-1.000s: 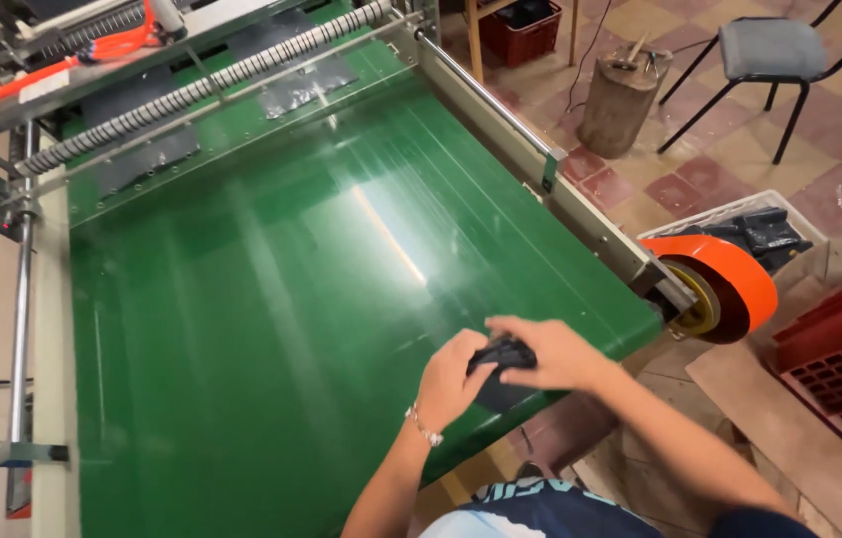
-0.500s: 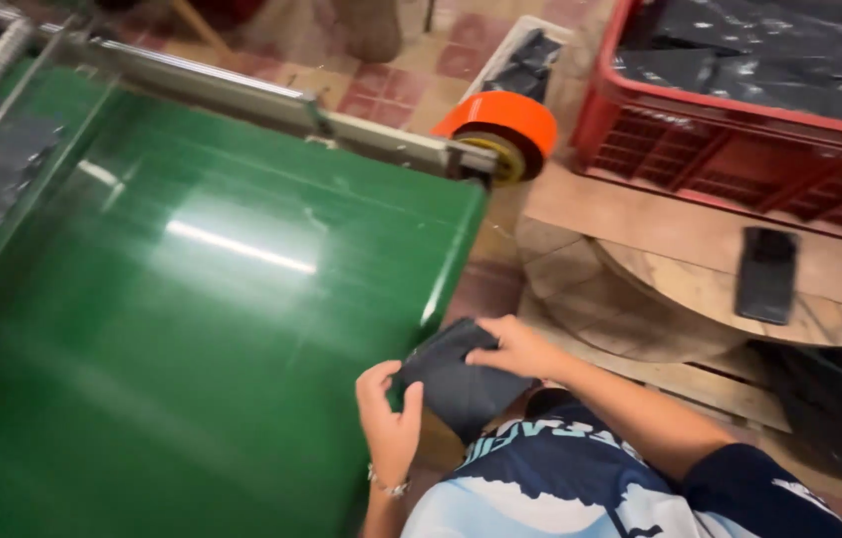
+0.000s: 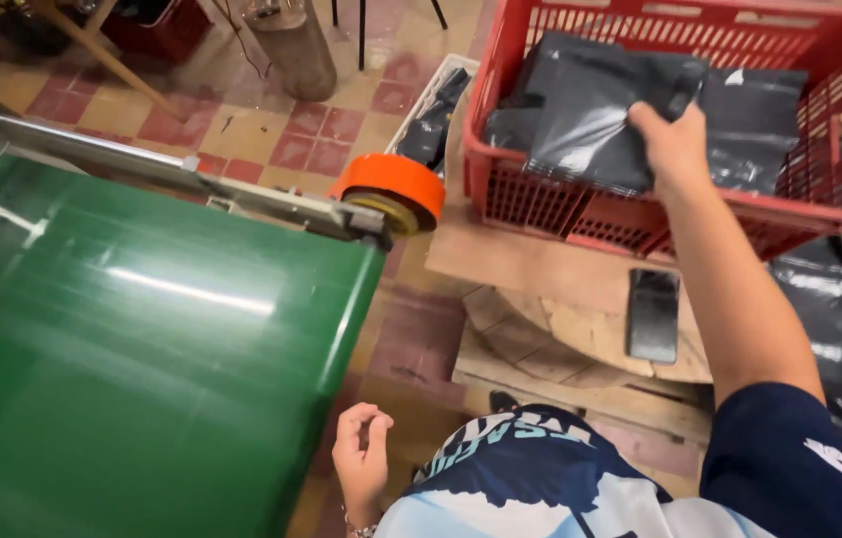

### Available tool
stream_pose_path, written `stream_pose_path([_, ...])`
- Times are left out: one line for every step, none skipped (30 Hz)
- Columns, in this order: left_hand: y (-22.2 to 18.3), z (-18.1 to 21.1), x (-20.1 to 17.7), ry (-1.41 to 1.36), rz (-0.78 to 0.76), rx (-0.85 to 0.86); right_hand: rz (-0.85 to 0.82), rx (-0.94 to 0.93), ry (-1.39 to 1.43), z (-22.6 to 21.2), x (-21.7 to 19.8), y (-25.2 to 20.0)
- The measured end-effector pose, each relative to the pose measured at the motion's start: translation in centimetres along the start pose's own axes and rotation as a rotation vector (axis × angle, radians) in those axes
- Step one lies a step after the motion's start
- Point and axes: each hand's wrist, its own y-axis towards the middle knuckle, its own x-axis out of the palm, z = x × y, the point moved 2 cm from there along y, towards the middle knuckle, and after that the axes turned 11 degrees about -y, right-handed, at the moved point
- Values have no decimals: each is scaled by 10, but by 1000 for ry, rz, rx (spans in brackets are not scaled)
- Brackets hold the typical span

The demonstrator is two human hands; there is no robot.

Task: The person is picking up newly manufactured plastic bags from a conveyor belt, folding them neatly, and stacking them into a red plastic crate.

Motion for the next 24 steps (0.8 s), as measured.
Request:
stream_pose_path([1, -1, 15, -16, -1, -33, -9, 91, 14, -4, -10, 25])
stream_pose_path([4, 3, 27, -21, 6, -28, -14, 83, 15, -3, -13, 49])
stream_pose_path([4, 8, 37, 26, 6, -48, -9, 156, 46, 1, -13, 71])
stream_pose_path([4, 13, 47, 73, 5, -68, -4, 230, 75, 4, -13, 93])
stream_pose_path([2, 3, 51, 75, 15, -63, -14, 226, 81, 29, -6, 124])
stream_pose_path([1, -6, 55, 110, 35, -57, -9, 204, 74, 52, 2, 155])
stream_pose_path([0, -15, 57, 146, 54, -50, -4, 182, 70, 74, 12, 185])
stream_pose_path([0, -19, 63, 149, 64, -43, -12, 177, 77, 76, 20, 200])
stream_pose_path([-4, -24, 66, 172, 118, -71, -64, 242, 70, 83, 29, 213])
stream_pose_path([-7, -30, 69, 195, 173, -98, -116, 305, 62, 89, 39, 225])
stream_pose_path([-12, -31, 74, 199, 185, -103, -130, 308, 61, 95, 47, 235])
stream_pose_path([-17, -33, 77, 164, 235, -124, -139, 353, 29, 101, 55, 245])
stream_pose_path([-20, -34, 79, 128, 282, -141, -144, 398, 1, 107, 63, 254])
stream_pose_path([-19, -21, 84, 133, 292, -140, -155, 398, 3, 115, 69, 262])
stream_pose_path([-19, -11, 89, 195, 337, -270, -140, 427, -25, 124, 75, 270])
stream_pose_path([-19, -1, 93, 255, 383, -399, -125, 457, -53, 132, 82, 277])
stream_pose_path([-21, -15, 89, 254, 395, -400, -137, 453, -54, 143, 87, 283])
stream_pose_path([-23, -30, 84, 217, 372, -390, -129, 415, -8, 154, 92, 287])
stream_pose_path([-24, -45, 81, 177, 351, -377, -123, 373, 41, 162, 98, 294])
stream_pose_path([-23, -45, 87, 173, 366, -374, -136, 365, 41, 166, 100, 295])
stream_pose_path([-21, -44, 93, 155, 409, -351, -124, 368, -17, 170, 101, 297])
stream_pose_path([-20, -43, 97, 138, 452, -328, -112, 371, -76, 172, 103, 298])
stream_pose_path([-18, -43, 98, 135, 470, -321, -128, 360, -71, 181, 101, 301])
stream_pose_path([-15, -42, 98, 143, 425, -280, -26, 296, -302, 187, 96, 304])
